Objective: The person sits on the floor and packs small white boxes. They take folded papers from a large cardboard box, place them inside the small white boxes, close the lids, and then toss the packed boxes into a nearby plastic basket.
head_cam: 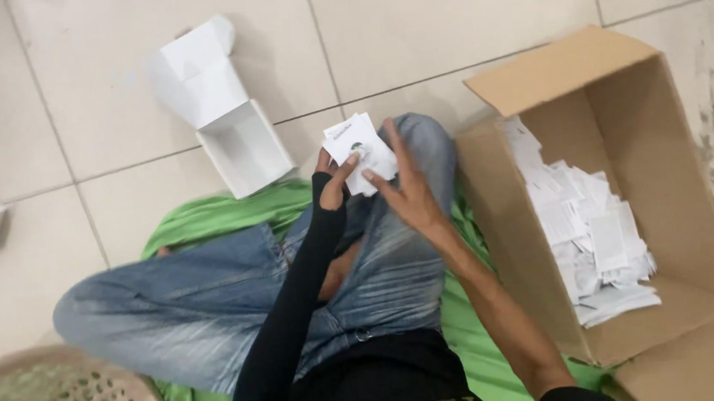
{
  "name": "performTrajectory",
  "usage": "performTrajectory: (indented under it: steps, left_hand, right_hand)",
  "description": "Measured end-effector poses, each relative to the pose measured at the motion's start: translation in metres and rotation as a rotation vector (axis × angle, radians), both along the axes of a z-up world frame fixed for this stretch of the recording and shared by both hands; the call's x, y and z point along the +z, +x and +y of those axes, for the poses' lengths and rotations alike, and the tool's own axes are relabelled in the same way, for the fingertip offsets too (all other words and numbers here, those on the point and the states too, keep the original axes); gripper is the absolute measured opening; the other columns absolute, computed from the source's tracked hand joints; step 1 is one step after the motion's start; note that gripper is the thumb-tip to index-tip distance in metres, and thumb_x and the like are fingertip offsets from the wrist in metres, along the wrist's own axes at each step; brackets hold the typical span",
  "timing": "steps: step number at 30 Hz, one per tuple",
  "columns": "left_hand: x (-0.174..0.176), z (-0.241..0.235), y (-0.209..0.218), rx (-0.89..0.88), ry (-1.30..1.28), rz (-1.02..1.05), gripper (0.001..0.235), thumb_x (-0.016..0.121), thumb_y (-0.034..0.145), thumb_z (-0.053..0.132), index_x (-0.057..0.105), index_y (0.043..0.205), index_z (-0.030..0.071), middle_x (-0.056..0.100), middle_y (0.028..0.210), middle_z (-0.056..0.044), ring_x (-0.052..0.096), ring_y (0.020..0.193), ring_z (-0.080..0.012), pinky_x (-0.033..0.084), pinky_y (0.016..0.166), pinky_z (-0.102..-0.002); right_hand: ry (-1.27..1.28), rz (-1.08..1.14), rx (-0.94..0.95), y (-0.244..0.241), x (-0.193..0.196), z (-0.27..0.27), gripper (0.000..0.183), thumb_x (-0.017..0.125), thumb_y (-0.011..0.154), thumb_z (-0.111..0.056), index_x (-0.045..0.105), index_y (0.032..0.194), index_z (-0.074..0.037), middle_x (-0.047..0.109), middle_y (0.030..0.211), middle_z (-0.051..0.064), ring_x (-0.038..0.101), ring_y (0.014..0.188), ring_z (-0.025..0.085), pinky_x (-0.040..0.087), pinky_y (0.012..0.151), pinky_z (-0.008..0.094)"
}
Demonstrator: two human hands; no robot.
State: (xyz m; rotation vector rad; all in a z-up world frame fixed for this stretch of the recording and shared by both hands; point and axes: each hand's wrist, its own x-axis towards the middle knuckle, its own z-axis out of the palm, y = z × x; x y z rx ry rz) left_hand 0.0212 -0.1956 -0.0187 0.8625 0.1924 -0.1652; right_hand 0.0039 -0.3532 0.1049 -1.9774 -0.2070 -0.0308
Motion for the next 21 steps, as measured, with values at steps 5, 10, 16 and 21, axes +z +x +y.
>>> performTrajectory:
  steps: [5, 10, 16, 21]
  left_hand:
    - [-0.048, 0.127, 0.008, 0.255, 0.241, -0.005, 0.051, 0.067, 0.097, 0.006, 0.045, 0.143, -0.003, 0.067, 0.124, -0.016, 0.067, 0.111, -0.0236, 0.057, 0.094, -0.036]
    - [-0.084, 0.187, 0.056, 0.185, 0.441, 0.051, 0.055, 0.069, 0.090, 0.010, 0.044, 0.138, -0.001, 0.071, 0.115, -0.017, 0.075, 0.099, -0.0250, 0.065, 0.084, -0.036]
    - [-0.065, 0.168, 0.052, 0.199, 0.431, 0.123, 0.075, 0.076, 0.085, 0.016, 0.038, 0.148, -0.004, 0.064, 0.131, -0.027, 0.067, 0.119, -0.0349, 0.057, 0.098, -0.041]
    - [0.081, 0.239, -0.090, 0.529, 0.779, -0.161, 0.075, 0.069, 0.103, 0.016, 0.027, 0.165, 0.011, 0.033, 0.169, -0.015, 0.031, 0.158, -0.0309, 0.031, 0.127, -0.047]
  right_hand:
    - [0.026, 0.180, 0.360, 0.010, -0.023, 0.093, 0.087, 0.068, 0.102, -0.031, 0.013, 0.166, -0.007, 0.022, 0.172, 0.021, 0.023, 0.159, 0.036, 0.024, 0.128, 0.047]
    - [-0.023, 0.116, 0.348, 0.049, -0.041, 0.127, 0.077, 0.066, 0.101, -0.031, 0.026, 0.163, -0.008, 0.024, 0.171, 0.021, 0.025, 0.158, 0.038, 0.024, 0.129, 0.049]
    - [-0.104, 0.002, 0.347, 0.067, -0.036, 0.160, 0.058, 0.063, 0.106, -0.026, 0.043, 0.156, -0.006, 0.033, 0.166, 0.022, 0.031, 0.155, 0.039, 0.030, 0.126, 0.051]
    - [0.045, -0.204, 0.519, 0.048, 0.019, 0.267, 0.035, 0.057, 0.111, -0.016, 0.058, 0.144, -0.006, 0.049, 0.157, 0.016, 0.045, 0.150, 0.037, 0.041, 0.123, 0.048]
